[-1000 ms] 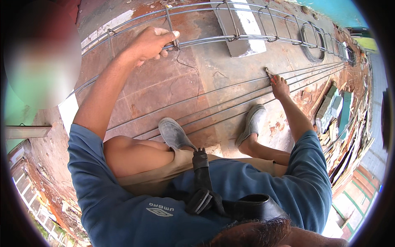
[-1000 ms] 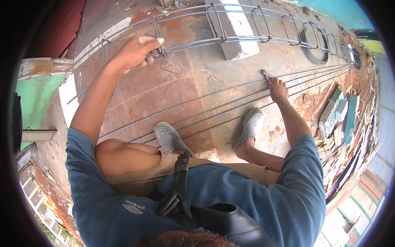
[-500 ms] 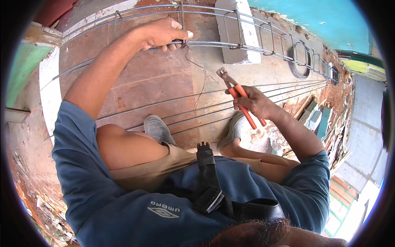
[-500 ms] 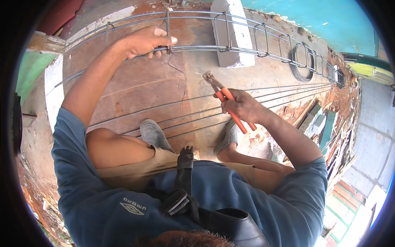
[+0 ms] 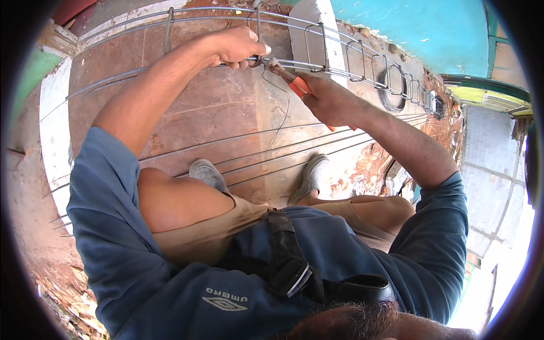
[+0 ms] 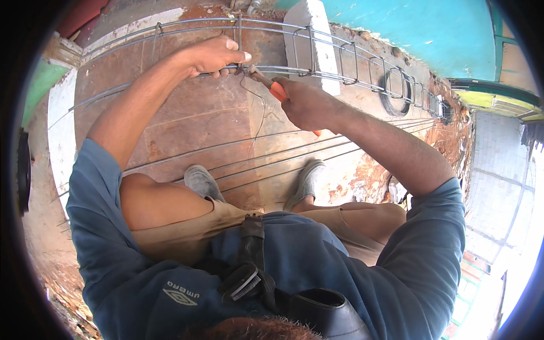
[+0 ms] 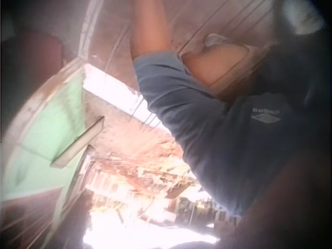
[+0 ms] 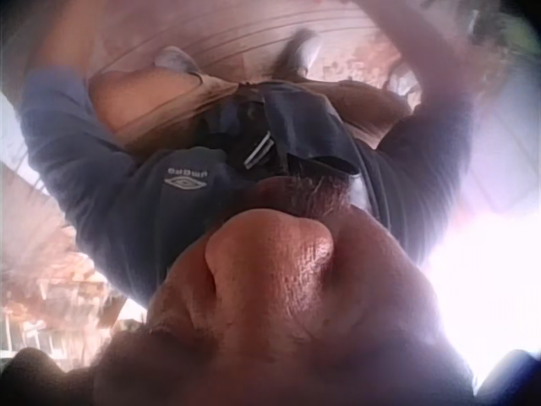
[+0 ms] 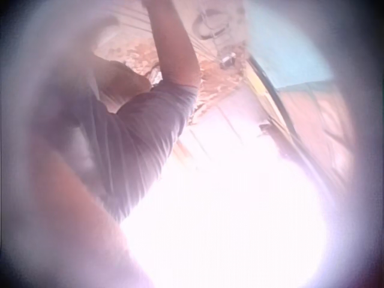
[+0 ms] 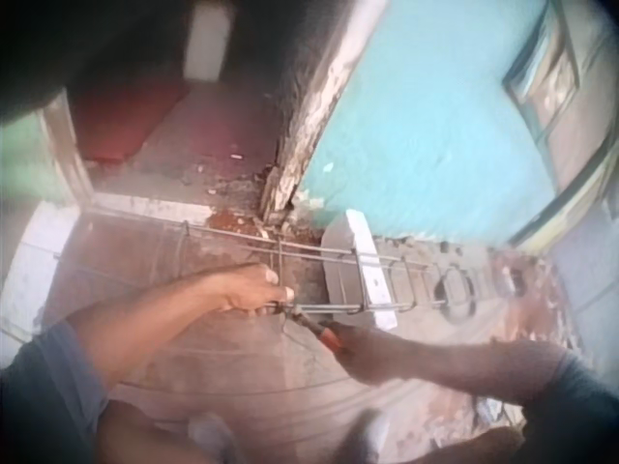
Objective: The person ties a rebar cage using wire and pliers. They wrap wire around intersecting bars, twist it with pliers, and trim excess wire repeatedly along the cage.
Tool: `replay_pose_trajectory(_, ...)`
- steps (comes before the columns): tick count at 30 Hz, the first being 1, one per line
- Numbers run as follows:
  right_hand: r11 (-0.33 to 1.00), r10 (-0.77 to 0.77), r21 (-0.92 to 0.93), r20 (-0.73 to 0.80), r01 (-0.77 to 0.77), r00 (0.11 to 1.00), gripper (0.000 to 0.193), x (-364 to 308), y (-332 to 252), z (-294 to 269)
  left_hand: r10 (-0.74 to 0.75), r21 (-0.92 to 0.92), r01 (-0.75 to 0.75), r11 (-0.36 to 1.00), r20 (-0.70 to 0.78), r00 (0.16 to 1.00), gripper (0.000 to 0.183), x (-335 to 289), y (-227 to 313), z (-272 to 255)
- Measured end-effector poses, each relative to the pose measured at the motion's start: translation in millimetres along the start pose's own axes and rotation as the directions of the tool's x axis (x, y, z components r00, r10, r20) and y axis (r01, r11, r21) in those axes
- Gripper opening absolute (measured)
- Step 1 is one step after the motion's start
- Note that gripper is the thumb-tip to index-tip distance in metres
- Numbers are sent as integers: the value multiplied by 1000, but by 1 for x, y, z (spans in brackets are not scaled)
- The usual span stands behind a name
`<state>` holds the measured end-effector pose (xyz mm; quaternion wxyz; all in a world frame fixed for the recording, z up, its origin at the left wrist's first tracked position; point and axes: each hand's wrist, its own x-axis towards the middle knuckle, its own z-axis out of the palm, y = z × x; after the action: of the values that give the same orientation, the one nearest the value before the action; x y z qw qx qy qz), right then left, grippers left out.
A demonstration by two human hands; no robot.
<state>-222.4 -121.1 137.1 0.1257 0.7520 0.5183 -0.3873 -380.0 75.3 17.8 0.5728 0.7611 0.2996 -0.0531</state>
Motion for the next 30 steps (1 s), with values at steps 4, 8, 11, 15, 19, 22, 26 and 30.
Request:
replay_pose_trajectory(4, 988, -103, -128, -104, 90, 989, 50, 4, 6, 3, 8, 16, -8, 1000, -8, 1000, 55, -5, 7, 2)
replay_pose_trajectory(8, 961, -118, -266, -140, 78, 983, 58, 5, 2, 2, 15, 28, -13, 1000, -46, 999, 55, -1, 1, 7)
replay_pose_trajectory(11, 932, -154, -350, -163, 89, 974, 62, 5, -2, -1, 13, 39, -11, 999, -45, 999, 56, -3, 3, 7)
replay_pose_trajectory(15, 921, -164, -381, -201, 78, 966, 53, 4, 2, 5, 26, 37, -24, 999, -47, 999, 56, -8, 12, 9)
replay_pose_trajectory(19, 997, -64, -43, -86, 60, 994, 44, 9, 0, 13, 11, 39, -8, 999, -85, 996, 55, -15, 11, 5)
replay_pose_trajectory(22, 619, -3, 755, 279, -217, 960, 38, 4, -1, 34, 61, 23, -59, 998, -97, 993, 53, -5, 1, 9)
replay_pose_trajectory(26, 138, -351, 962, 271, -237, 896, 52, 19, 21, 67, 78, -1, -79, 997, -168, 983, 44, -1, 3, 18)
replay_pose_trajectory(30, 782, -71, 596, -205, 182, 976, 53, 9, 27, 82, 54, -41, -60, 997, -142, 988, 40, 0, -1, 15)
